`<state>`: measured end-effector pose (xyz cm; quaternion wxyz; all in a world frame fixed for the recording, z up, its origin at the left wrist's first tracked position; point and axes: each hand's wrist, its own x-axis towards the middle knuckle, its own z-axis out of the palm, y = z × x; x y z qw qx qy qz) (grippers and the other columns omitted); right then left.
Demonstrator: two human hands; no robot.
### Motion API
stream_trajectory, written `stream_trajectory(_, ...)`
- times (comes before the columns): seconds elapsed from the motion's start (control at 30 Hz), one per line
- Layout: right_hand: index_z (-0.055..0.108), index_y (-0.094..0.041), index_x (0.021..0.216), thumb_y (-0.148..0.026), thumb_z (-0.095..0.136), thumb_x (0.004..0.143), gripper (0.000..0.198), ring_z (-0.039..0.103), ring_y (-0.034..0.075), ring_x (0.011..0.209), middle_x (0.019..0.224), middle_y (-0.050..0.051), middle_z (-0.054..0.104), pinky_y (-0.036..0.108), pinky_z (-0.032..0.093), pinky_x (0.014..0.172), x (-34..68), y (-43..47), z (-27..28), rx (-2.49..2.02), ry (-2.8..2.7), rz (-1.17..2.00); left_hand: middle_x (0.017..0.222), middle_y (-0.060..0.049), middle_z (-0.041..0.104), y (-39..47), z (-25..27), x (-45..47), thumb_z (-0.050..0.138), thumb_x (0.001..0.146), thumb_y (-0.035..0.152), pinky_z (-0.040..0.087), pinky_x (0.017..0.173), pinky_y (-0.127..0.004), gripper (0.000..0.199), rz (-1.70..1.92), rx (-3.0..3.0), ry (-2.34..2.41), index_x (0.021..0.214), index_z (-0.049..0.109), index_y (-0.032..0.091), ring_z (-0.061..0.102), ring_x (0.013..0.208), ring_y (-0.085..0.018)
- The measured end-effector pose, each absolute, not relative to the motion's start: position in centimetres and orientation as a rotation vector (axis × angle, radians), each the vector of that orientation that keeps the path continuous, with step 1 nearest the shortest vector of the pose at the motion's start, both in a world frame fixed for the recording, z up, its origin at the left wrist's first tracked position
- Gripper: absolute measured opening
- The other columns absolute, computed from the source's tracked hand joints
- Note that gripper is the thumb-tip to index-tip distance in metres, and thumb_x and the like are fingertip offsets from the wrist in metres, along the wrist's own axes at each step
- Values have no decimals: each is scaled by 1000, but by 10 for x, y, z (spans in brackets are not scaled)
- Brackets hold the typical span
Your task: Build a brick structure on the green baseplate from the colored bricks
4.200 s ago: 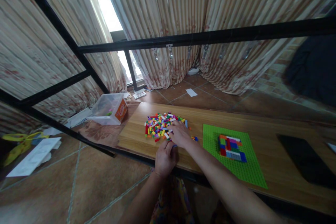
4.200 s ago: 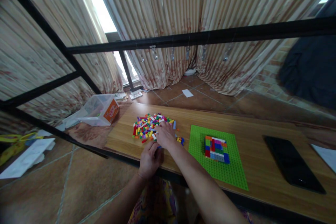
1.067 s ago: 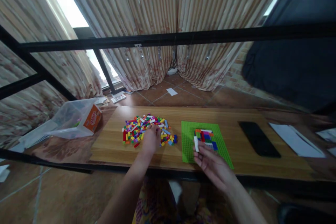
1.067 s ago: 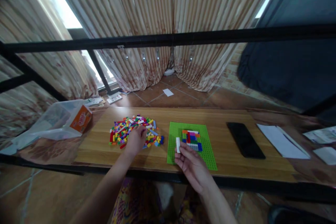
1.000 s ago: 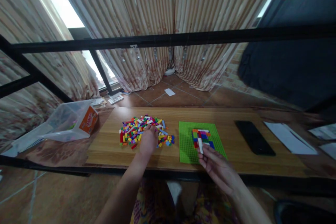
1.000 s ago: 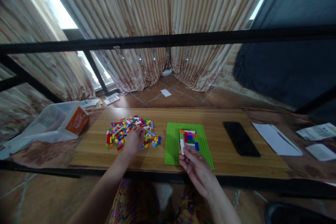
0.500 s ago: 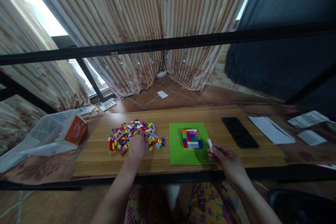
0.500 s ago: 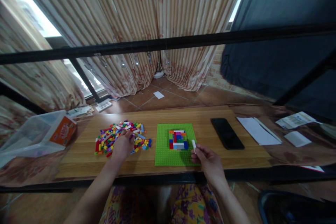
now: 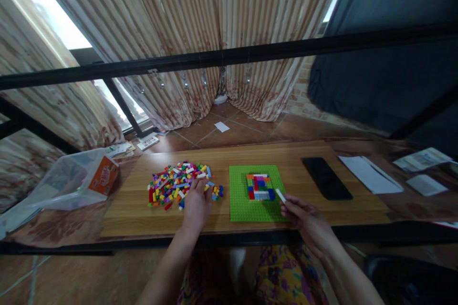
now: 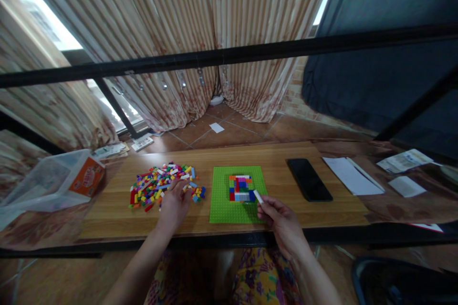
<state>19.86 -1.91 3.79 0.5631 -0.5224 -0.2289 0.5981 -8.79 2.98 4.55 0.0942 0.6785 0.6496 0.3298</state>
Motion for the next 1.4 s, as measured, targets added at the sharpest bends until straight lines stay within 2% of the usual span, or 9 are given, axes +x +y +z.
stream_trajectory(0.23, 67, -19, 88, -51, 80, 61, 43, 63, 16, 62, 75, 3, 70, 28, 53, 59, 156, -17, 34, -1337, -742, 1258, 90, -3, 67, 2, 38, -6, 52, 86, 27, 48, 65, -25, 25, 1057, 1584, 1472, 106, 65, 18, 59, 68, -12)
stream_trajectory(0.3, 65, -20, 86, -54, 74, 68, 39, 63, 17, 63, 76, 4, 70, 30, 52, 61, 144, -15, 31, -1377, -856, 1145, 89, -3, 69, 4, 34, 7, 52, 86, 27, 49, 66, -24, 25, 1066, 1485, 1403, 105, 66, 19, 60, 70, -12)
stream_trajectory(0.47, 61, -21, 86, -55, 54, 84, 35, 64, 20, 69, 82, 7, 70, 32, 48, 66, 130, -8, 30, -1534, -1145, 827, 94, -3, 72, 21, 34, 16, 50, 85, 20, 51, 81, -29, 27, 1028, 1511, 1402, 107, 67, 21, 66, 84, -16)
stream_trajectory(0.67, 63, -22, 102, -48, 45, 90, 34, 68, 23, 82, 94, 10, 73, 33, 47, 70, 126, 6, 30, -1626, -1406, 605, 107, -5, 71, 34, 31, 18, 46, 83, 10, 50, 95, -34, 35, 1016, 1550, 1360, 108, 67, 21, 66, 99, -17)
stream_trajectory(0.77, 65, -21, 101, -45, 44, 90, 34, 69, 24, 81, 92, 9, 74, 33, 47, 69, 127, 13, 30, -1680, -1472, 563, 111, -6, 71, 36, 27, 19, 46, 82, 8, 48, 100, -35, 36, 1013, 1554, 1349, 107, 68, 19, 65, 104, -17)
stream_trajectory(1.03, 68, -21, 101, -46, 41, 91, 38, 67, 23, 73, 82, 7, 73, 32, 43, 64, 132, 21, 32, -1762, -1583, 515, 110, -7, 71, 29, 25, 19, 45, 82, 10, 51, 97, -36, 36, 1017, 1579, 1370, 109, 68, 20, 65, 102, -18)
stream_trajectory(1.27, 71, -25, 105, -45, 40, 91, 39, 67, 24, 79, 96, 8, 74, 33, 46, 67, 135, 18, 29, -1789, -1632, 417, 103, -7, 69, 25, 26, 20, 43, 83, 9, 50, 94, -34, 37, 989, 1678, 1376, 109, 68, 20, 64, 96, -18)
stream_trajectory(1.4, 71, -21, 105, -46, 41, 90, 42, 67, 24, 82, 100, 10, 73, 35, 47, 72, 142, 18, 26, -1740, -1576, 421, 98, -7, 68, 22, 24, 19, 45, 83, 10, 52, 88, -32, 36, 984, 1657, 1418, 110, 66, 18, 64, 90, -17)
